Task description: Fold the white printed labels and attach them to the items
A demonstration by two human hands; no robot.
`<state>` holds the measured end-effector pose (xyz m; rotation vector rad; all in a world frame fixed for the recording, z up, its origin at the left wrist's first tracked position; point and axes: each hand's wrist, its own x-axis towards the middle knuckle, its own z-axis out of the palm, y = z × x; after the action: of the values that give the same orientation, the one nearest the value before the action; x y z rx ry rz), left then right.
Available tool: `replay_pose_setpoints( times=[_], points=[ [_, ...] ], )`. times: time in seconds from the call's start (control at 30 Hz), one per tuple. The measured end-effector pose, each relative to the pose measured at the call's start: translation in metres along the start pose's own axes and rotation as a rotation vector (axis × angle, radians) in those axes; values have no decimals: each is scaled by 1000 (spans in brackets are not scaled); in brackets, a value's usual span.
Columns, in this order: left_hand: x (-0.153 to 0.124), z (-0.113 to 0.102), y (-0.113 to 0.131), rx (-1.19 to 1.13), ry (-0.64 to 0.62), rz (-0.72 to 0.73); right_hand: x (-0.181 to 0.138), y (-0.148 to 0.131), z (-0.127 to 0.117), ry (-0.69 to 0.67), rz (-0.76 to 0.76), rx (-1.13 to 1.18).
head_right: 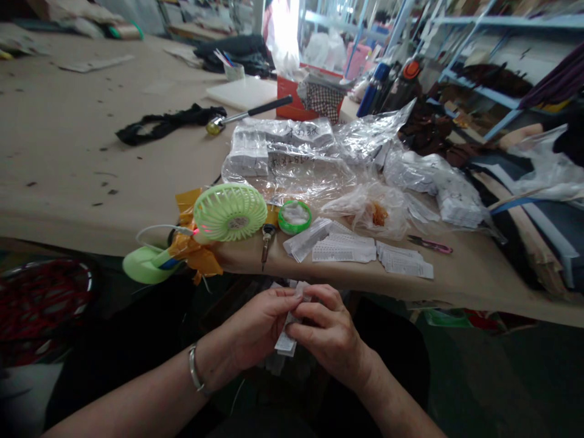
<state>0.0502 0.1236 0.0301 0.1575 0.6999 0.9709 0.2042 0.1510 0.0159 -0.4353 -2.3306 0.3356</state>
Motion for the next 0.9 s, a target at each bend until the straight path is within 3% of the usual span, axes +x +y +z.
replay_pose_setpoints(
  times=[0.17,0.3,0.37,0.47,0.73,0.9],
  points=[
    [-1,-1,0,59,80,-42,-15,10,-22,11,86,-88],
    [-2,-3,-1,162,146,-88,-43,44,-56,211,378,-564],
    [-2,-3,-2,168,166,-101,-58,60,-68,159,468,-784],
    [-2,-4,-4,159,182,-111,-74,72,-76,54,477,-926],
    [-1,-9,-6,153,161,-86,-76,81,-93,186,360,-791],
    [-4,-5,-5,167,171,-108,-55,54,-86,406,355,-585]
  ],
)
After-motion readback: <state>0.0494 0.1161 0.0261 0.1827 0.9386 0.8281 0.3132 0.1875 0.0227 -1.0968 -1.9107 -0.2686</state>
